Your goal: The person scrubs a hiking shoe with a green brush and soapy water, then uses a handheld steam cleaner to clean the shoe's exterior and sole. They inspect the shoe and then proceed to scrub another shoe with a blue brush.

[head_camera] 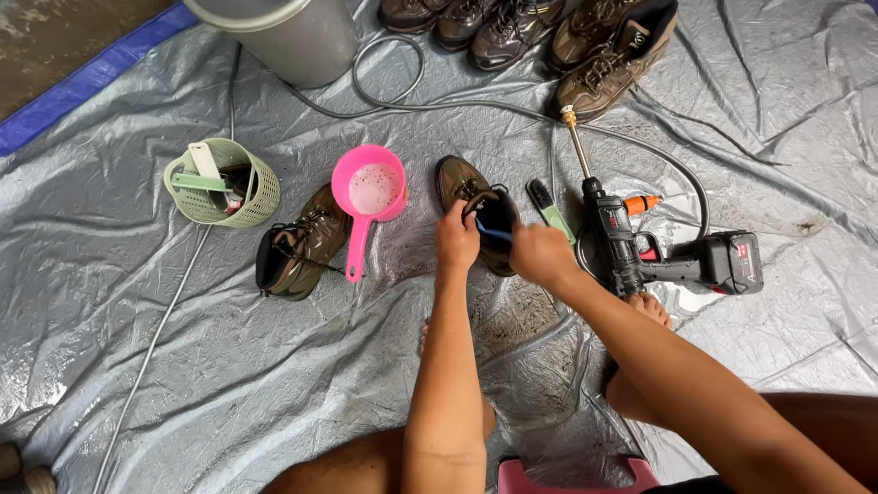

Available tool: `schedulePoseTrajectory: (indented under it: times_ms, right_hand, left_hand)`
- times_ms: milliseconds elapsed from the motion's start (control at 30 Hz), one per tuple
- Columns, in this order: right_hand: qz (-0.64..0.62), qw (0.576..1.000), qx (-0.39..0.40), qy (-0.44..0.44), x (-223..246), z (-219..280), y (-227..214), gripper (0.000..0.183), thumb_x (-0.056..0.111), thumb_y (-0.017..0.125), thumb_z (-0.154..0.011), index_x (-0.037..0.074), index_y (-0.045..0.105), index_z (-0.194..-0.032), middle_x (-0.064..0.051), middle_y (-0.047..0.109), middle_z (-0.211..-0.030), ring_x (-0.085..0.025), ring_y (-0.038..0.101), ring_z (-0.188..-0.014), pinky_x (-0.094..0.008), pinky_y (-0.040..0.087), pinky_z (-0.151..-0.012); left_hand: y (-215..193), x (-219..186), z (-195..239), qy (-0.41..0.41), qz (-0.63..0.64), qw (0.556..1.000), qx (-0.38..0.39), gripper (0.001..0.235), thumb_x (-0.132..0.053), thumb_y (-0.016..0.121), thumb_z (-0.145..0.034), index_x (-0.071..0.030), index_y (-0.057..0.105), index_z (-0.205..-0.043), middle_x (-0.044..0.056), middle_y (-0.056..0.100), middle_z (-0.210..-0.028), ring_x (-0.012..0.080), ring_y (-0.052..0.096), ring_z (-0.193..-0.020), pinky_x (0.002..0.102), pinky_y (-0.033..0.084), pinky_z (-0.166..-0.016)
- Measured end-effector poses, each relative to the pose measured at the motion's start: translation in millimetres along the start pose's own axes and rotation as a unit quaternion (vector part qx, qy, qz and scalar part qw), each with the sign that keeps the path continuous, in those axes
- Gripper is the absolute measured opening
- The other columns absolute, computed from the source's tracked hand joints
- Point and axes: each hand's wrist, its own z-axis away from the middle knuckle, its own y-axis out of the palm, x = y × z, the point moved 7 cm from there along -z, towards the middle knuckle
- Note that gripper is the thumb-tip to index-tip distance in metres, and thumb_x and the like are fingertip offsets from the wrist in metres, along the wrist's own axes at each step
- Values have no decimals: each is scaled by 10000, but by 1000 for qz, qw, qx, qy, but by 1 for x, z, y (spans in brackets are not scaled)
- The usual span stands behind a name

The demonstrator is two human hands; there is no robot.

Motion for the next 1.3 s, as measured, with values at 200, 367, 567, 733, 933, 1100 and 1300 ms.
schedulePoseTrajectory:
  times_ms: [200,367,567,733,933,1100,1300]
  right_hand:
    - [-112,990,72,54,-7,-34,2,309,281,611,-932,55,801,-1027,-269,796,-930,-531,778,-989,-645,627,-829]
    - [17,990,142,17,-11,-22,-76,314,259,630,-896,110,848,-1065,-240,827,-1005,-481,800,-1023,-591,648,-880]
    - [-34,992,117,23,9,-42,-57,316,248,626,-902,90,842,-1072,-238,812,-980,-478,801,-992,-602,644,-857]
    - [50,968,247,-16,13,-13,-103,320,202,625,-898,87,872,-1067,-234,834,-1040,-465,798,-1070,-603,629,-933]
    - [-125,984,104,71,-10,-45,-41,337,250,616,-893,-2,812,-999,-276,797,-931,-521,784,-982,-643,632,-825]
    - [96,967,224,-67,18,-8,-101,330,164,617,-803,91,869,-1003,-195,838,-1011,-422,812,-1022,-548,654,-892]
    - [60,980,174,-74,31,-42,-54,271,133,613,-811,53,850,-915,-216,810,-918,-426,811,-923,-540,661,-822]
  left_hand:
    - [-11,-17,-1,25,24,999,-38,167,-97,647,-1043,-75,734,-1183,279,790,-1034,522,754,-1027,595,639,-880]
    - [-8,-14,13,18,40,996,-78,176,-75,639,-1034,-96,731,-1183,241,798,-1020,503,757,-1024,589,629,-892]
    - [-8,-13,10,51,44,995,-68,184,-56,627,-1036,-135,729,-1167,216,801,-1008,476,765,-1020,552,637,-896]
    - [3,-3,11,49,62,995,-62,181,-60,631,-1040,-133,732,-1170,213,806,-1011,466,766,-1028,553,638,-903]
    - [-7,-26,10,60,64,995,-39,167,-38,628,-1053,-75,717,-1190,254,797,-1029,497,763,-1027,572,642,-887]
    - [8,-2,2,88,45,995,-26,151,-154,653,-1064,-148,731,-1194,219,798,-1019,478,761,-1027,569,628,-907]
    - [-3,-26,7,118,60,991,-16,146,-89,645,-1067,-72,729,-1186,262,787,-971,519,758,-960,560,654,-786]
